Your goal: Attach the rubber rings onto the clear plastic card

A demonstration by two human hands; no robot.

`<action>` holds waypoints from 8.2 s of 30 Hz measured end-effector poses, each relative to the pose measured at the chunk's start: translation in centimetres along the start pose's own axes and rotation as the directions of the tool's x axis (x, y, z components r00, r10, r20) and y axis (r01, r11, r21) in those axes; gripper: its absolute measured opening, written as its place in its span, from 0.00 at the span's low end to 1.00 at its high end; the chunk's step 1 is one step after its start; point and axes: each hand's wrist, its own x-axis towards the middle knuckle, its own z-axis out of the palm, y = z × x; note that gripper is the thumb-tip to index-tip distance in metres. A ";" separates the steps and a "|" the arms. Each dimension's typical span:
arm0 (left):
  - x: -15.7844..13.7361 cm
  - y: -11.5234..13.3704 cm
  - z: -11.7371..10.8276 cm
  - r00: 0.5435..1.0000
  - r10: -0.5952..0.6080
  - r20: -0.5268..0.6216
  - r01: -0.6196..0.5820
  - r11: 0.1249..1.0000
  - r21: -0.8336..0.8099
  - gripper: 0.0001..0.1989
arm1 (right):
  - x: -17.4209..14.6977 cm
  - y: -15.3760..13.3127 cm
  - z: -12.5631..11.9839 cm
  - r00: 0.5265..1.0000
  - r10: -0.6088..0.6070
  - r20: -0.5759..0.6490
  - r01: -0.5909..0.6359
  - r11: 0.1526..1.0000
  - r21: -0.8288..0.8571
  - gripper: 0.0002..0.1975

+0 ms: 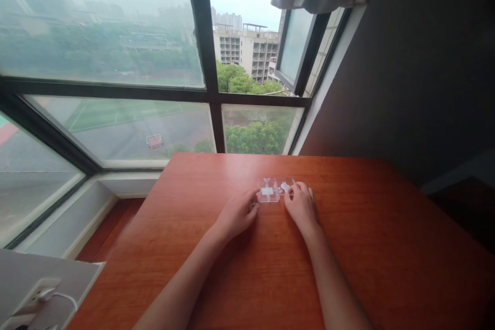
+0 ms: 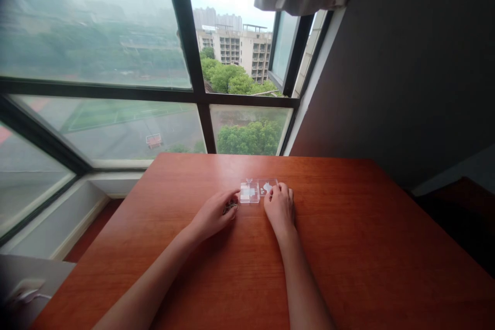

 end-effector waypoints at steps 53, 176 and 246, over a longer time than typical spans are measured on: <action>-1.4 1.4 -5.2 0.896 -0.242 0.371 0.167 0.960 0.224 0.06 | -1.3 -2.3 -0.4 0.975 -0.215 0.050 0.202 0.959 0.198 0.08; -0.2 -0.9 -5.0 0.974 -0.164 0.159 0.098 0.929 0.356 0.13 | -1.5 -3.6 -1.2 0.967 -0.105 0.230 0.065 0.982 0.176 0.10; -0.9 0.2 -5.2 0.938 -0.238 0.250 0.149 0.933 0.328 0.07 | -2.8 -4.4 -2.6 0.817 -0.476 0.325 0.327 0.847 0.419 0.12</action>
